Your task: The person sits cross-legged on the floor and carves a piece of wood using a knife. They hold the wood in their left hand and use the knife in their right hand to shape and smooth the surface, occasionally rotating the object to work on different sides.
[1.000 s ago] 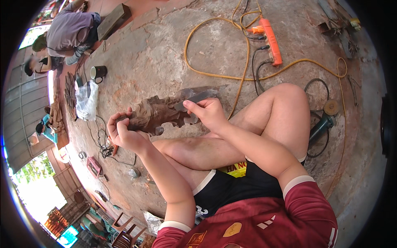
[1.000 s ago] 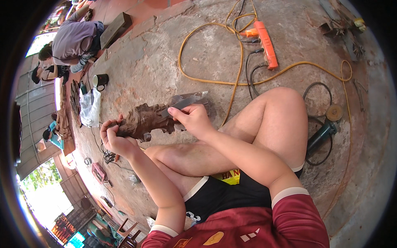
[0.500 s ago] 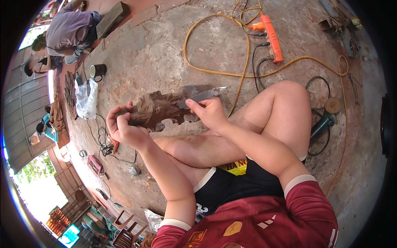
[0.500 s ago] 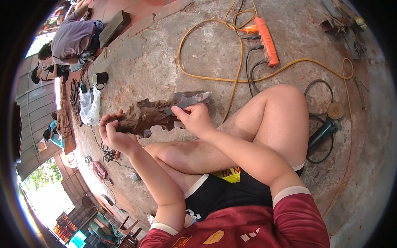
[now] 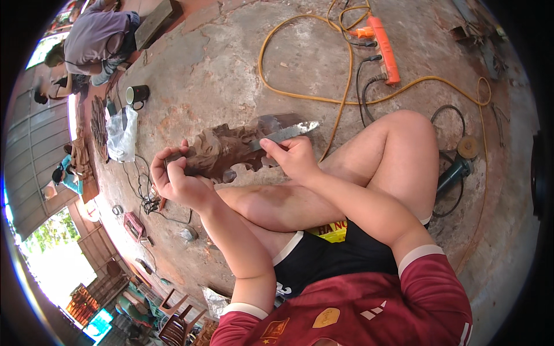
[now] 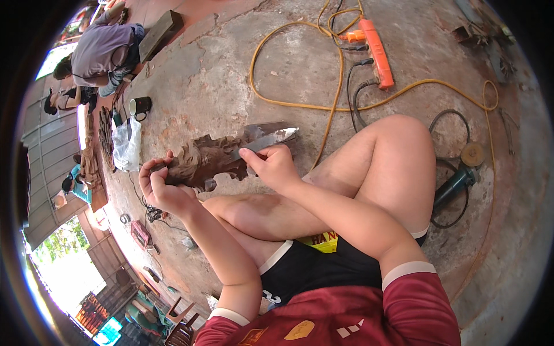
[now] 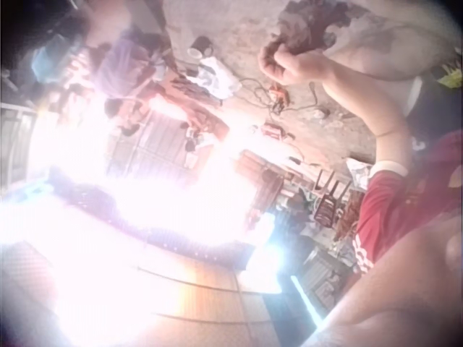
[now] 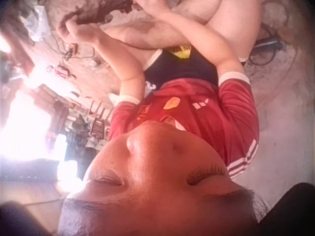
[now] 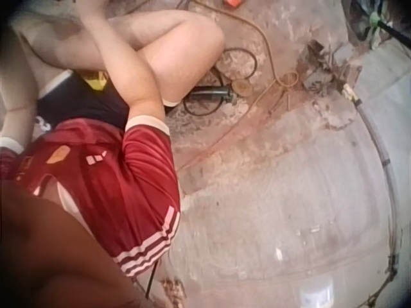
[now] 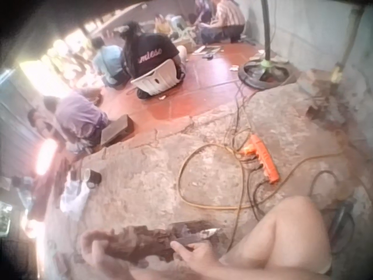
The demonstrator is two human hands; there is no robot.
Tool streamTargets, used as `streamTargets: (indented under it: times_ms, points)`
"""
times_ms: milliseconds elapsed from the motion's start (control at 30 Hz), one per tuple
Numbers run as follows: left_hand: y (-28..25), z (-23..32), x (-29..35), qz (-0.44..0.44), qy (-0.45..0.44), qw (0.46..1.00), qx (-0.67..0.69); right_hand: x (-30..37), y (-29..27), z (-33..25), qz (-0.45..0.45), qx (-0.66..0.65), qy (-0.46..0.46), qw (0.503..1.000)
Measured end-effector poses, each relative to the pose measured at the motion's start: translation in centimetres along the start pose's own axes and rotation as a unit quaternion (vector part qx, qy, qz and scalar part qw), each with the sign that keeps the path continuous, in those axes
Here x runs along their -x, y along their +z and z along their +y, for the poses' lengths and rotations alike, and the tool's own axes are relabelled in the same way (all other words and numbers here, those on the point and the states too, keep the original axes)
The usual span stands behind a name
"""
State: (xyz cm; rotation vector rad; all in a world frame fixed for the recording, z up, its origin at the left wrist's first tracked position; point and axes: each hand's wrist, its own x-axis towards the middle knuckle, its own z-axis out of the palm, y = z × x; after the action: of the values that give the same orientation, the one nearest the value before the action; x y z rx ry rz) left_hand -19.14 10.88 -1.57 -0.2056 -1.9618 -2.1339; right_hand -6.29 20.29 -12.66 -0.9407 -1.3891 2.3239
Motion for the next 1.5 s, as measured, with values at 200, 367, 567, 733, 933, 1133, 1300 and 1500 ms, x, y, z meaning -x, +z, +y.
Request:
streamTargets:
  times_ms: [200,367,567,733,933,1133,1300,1500]
  points:
    - [1.1,0.5,1.7,-0.015,0.023,1.0,-0.012,0.6,1.0,-2.8,-0.06,-0.061,-0.021,0.996]
    - [1.8,0.6,2.0,-0.039,0.038,0.998,-0.03,0.8,0.4,-2.5,-0.047,-0.088,0.011,0.995]
    - [2.0,0.6,1.9,-0.048,0.044,0.997,-0.033,-0.7,-0.9,-1.8,-0.014,-0.16,0.085,0.983]
    - [1.3,0.4,1.9,-0.058,0.038,0.997,-0.019,-0.5,-0.1,-3.9,-0.082,-0.148,0.053,0.984]
    - [0.6,0.2,1.1,-0.083,0.031,0.996,-0.007,-1.3,-1.1,-1.3,-0.064,-0.176,0.11,0.976]
    - [-0.5,-0.1,0.6,-0.121,0.033,0.992,0.015,-1.0,-0.4,-2.7,-0.134,-0.135,0.115,0.975]
    - [-1.6,-0.5,-0.2,-0.164,0.036,0.985,0.038,-1.6,-0.8,-1.8,-0.082,-0.174,0.127,0.973]
    - [-1.5,-0.4,0.0,-0.161,0.036,0.986,0.034,-0.9,-0.8,-3.2,-0.108,-0.055,0.091,0.988]
